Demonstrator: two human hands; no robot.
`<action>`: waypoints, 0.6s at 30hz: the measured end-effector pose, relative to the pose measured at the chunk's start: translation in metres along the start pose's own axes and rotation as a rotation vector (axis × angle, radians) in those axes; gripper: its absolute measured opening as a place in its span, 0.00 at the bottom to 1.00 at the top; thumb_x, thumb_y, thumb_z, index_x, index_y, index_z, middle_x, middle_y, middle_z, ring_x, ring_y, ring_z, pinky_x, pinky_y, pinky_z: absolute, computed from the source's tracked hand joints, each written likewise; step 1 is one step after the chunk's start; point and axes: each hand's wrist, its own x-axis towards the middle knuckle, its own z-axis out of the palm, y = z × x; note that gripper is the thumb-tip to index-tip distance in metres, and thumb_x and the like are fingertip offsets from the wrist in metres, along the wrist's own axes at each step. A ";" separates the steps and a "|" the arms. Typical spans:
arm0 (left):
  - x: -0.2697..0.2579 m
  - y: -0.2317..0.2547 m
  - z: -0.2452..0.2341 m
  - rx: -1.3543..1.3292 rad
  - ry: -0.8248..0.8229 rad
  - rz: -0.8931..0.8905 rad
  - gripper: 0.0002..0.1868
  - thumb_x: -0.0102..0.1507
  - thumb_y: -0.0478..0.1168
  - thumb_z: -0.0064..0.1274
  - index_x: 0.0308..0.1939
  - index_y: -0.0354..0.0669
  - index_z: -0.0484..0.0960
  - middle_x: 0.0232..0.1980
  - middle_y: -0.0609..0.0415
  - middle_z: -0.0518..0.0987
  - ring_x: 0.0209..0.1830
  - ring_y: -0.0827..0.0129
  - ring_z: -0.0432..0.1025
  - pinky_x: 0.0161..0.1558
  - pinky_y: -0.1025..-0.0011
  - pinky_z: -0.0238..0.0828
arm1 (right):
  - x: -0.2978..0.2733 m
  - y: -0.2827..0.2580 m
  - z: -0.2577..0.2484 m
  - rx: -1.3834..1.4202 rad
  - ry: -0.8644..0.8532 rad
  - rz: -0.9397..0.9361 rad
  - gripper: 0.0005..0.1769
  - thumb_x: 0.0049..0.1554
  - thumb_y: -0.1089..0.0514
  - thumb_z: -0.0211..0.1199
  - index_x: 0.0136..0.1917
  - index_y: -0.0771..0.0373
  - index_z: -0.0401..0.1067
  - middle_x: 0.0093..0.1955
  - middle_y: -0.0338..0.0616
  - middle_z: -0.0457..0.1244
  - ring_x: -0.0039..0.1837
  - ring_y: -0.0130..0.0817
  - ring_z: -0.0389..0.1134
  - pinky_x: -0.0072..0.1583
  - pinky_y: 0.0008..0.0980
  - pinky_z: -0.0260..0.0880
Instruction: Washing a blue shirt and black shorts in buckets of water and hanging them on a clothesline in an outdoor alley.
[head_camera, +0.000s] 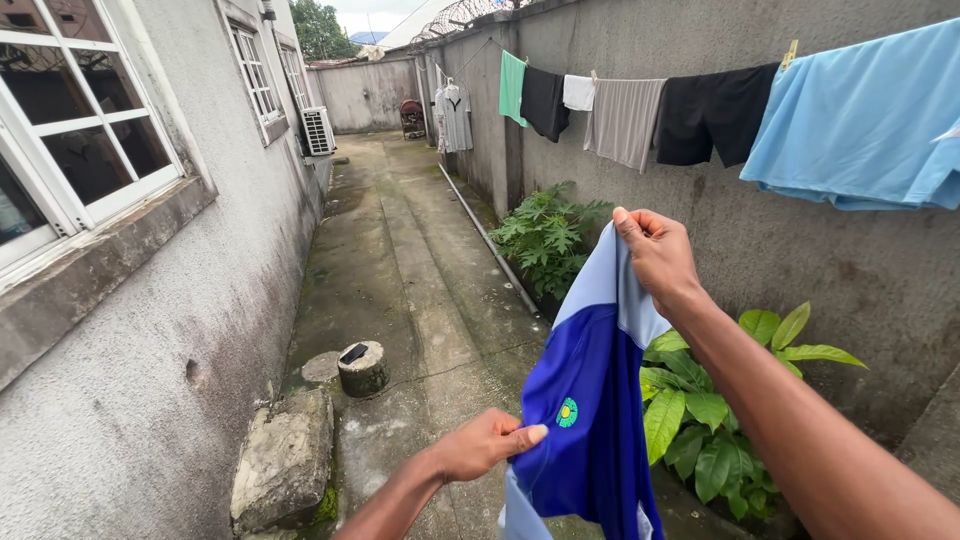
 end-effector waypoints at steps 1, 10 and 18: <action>0.006 0.000 0.002 -0.106 0.010 0.136 0.36 0.78 0.63 0.39 0.37 0.30 0.73 0.34 0.55 0.68 0.34 0.69 0.61 0.39 0.66 0.62 | 0.003 0.007 -0.001 -0.007 -0.002 0.012 0.18 0.65 0.48 0.61 0.45 0.65 0.77 0.36 0.28 0.63 0.38 0.16 0.58 0.41 0.23 0.60; 0.060 0.096 -0.020 -0.763 0.186 0.238 0.25 0.75 0.56 0.40 0.41 0.40 0.81 0.36 0.57 0.83 0.29 0.77 0.75 0.35 0.75 0.73 | 0.013 0.063 0.011 -0.526 -0.450 -0.096 0.19 0.59 0.47 0.67 0.44 0.68 0.80 0.37 0.36 0.66 0.41 0.22 0.65 0.44 0.28 0.66; 0.112 0.122 -0.046 -0.824 0.418 0.204 0.27 0.72 0.59 0.39 0.48 0.38 0.82 0.42 0.53 0.83 0.35 0.74 0.79 0.38 0.70 0.80 | 0.016 0.101 0.001 -0.149 -0.753 0.292 0.26 0.64 0.41 0.55 0.52 0.68 0.76 0.44 0.36 0.67 0.44 0.22 0.65 0.48 0.29 0.69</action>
